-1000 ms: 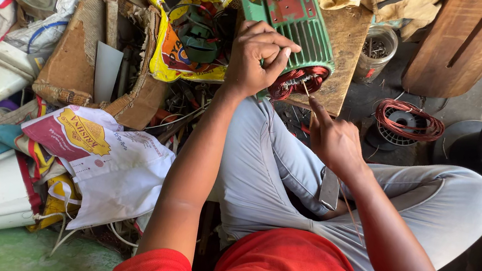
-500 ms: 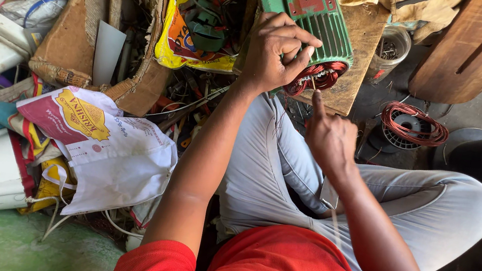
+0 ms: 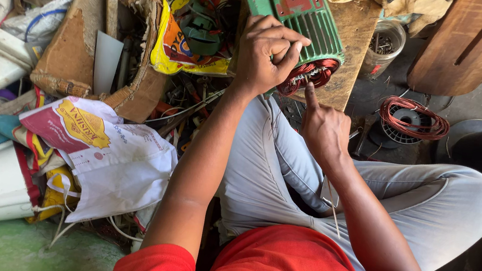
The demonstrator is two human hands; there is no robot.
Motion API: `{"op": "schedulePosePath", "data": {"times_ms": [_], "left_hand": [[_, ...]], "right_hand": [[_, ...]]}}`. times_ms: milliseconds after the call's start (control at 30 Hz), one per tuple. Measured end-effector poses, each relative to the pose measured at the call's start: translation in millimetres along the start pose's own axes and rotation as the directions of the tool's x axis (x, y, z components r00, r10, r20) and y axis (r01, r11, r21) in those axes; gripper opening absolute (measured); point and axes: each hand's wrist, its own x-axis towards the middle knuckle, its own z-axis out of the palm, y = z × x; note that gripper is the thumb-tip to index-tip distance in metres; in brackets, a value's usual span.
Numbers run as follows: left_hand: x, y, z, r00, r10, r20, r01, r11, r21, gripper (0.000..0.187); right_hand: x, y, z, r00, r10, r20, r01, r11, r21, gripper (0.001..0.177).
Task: The person sits on the floor and works on a green electric motor, using a thin stick to adjust copper windings inside the stator. They then retrieve a sheet of brown paper and use shears to cut a strip from it.
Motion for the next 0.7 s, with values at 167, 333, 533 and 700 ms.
{"op": "schedulePosePath", "data": {"times_ms": [167, 333, 533, 700], "left_hand": [[-1, 2, -3, 1.000, 0.007, 0.026, -0.007, 1.000, -0.003, 0.050], [2, 3, -6, 0.999, 0.000, 0.041, 0.000, 1.000, -0.021, 0.047], [3, 4, -6, 0.999, 0.007, 0.037, -0.006, 1.000, -0.024, 0.050], [1, 2, -3, 1.000, 0.006, 0.017, -0.006, 1.000, -0.026, 0.051]], "right_hand": [[0, 3, 2, 0.999, 0.012, 0.029, -0.011, 1.000, -0.027, 0.063], [18, -2, 5, 1.000, 0.014, 0.013, -0.014, 1.000, -0.005, 0.061], [20, -3, 10, 0.998, 0.066, 0.009, -0.066, 0.996, 0.055, 0.028], [4, 5, 1, 1.000, -0.006, -0.011, 0.007, 0.998, 0.055, 0.022]]}}
